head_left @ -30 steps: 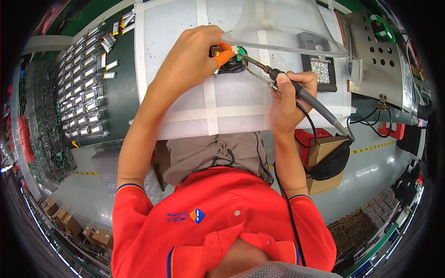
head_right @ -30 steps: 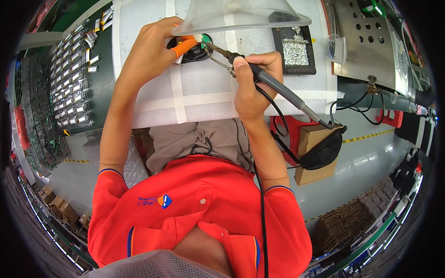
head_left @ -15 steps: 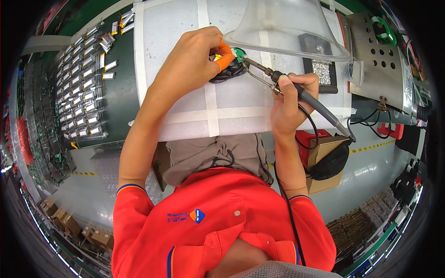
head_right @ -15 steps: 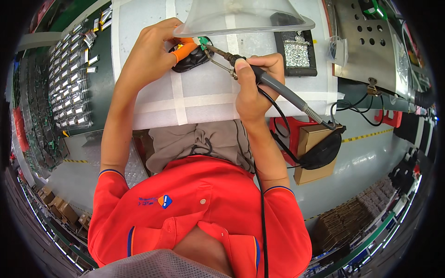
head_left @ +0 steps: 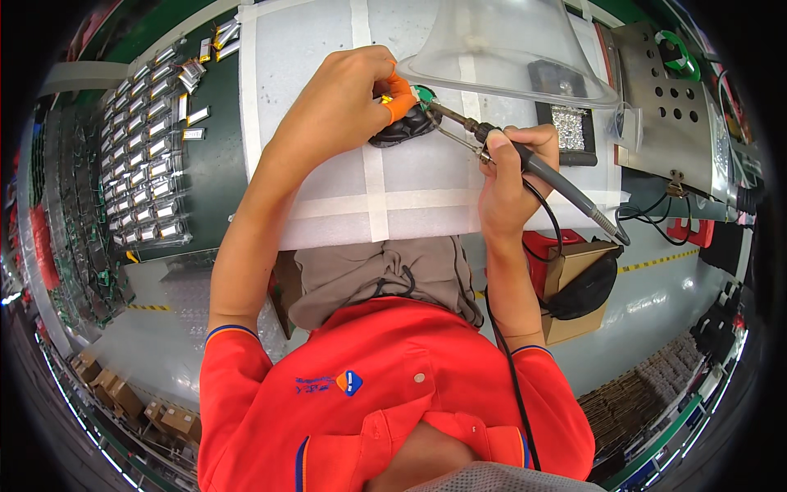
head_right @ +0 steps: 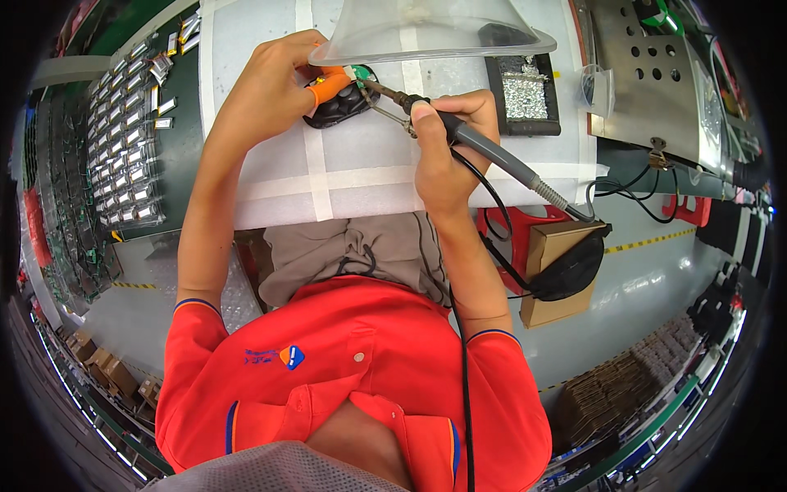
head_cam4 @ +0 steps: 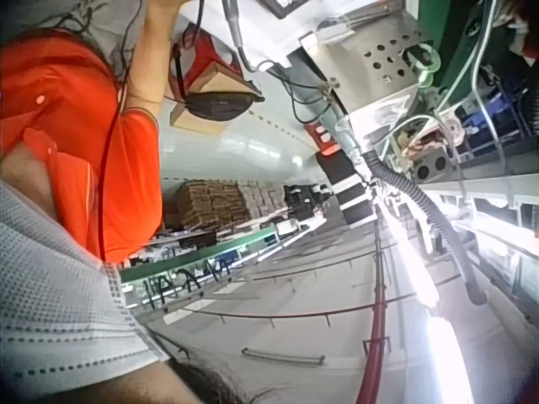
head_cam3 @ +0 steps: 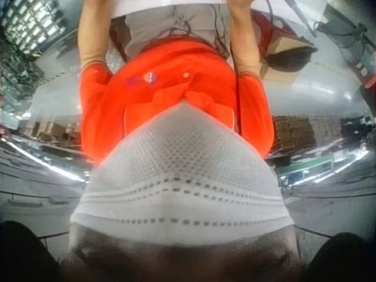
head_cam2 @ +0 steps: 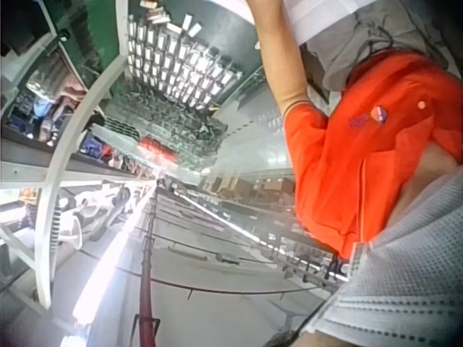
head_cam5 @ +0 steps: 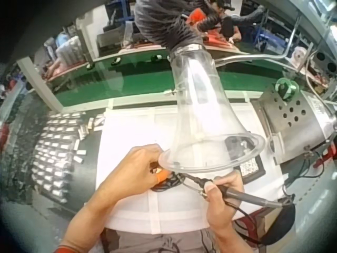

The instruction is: Soldering small electronic components onto a PCB at an assembly station.

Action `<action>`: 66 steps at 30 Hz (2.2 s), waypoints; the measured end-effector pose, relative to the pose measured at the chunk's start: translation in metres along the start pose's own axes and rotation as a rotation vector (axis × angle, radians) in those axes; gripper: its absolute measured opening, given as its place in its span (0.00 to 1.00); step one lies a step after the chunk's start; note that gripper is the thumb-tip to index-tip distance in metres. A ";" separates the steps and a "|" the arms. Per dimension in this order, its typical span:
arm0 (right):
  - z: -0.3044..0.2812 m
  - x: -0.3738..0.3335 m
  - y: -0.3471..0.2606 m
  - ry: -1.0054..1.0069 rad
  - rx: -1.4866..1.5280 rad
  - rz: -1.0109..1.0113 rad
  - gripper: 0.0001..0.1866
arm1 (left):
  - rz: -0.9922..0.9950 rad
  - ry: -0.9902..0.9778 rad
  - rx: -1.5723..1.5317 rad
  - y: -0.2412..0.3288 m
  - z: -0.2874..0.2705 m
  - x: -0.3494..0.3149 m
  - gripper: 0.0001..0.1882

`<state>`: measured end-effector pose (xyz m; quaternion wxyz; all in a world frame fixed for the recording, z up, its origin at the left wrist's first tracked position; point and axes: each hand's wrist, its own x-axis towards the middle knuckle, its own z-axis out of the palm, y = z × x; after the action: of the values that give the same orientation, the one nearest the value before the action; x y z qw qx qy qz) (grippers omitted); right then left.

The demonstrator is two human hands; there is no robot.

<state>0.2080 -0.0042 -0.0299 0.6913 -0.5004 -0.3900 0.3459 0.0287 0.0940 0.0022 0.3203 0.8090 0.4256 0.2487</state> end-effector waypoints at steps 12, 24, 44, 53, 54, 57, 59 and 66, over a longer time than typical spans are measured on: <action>0.000 -0.001 -0.002 0.076 0.037 -0.036 0.09 | -0.011 -0.009 0.029 -0.001 -0.001 -0.003 0.07; -0.002 -0.001 -0.004 0.156 0.081 -0.035 0.09 | -0.412 -0.107 -0.559 -0.028 -0.053 -0.033 0.08; 0.001 -0.002 -0.010 -0.090 0.058 0.012 0.08 | -0.005 0.129 0.039 0.015 0.008 -0.042 0.03; 0.002 -0.005 -0.009 -0.081 0.043 -0.026 0.08 | 0.005 0.175 -0.016 0.011 0.013 -0.044 0.02; 0.001 -0.004 -0.008 -0.082 0.043 -0.027 0.08 | 0.006 0.176 -0.016 0.010 0.013 -0.044 0.02; -0.001 -0.004 -0.008 -0.076 0.110 -0.024 0.08 | 0.002 0.159 -0.007 0.010 0.011 -0.043 0.03; 0.002 -0.004 -0.010 -0.059 0.079 -0.020 0.08 | -0.032 0.096 0.009 0.013 0.006 -0.043 0.05; 0.000 -0.004 -0.007 -0.091 0.072 -0.010 0.08 | 0.011 0.059 0.038 0.012 0.002 -0.041 0.04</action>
<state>0.2065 -0.0097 -0.0239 0.6921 -0.4568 -0.4109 0.3788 0.0153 0.0533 0.0041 0.2909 0.8096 0.4348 0.2661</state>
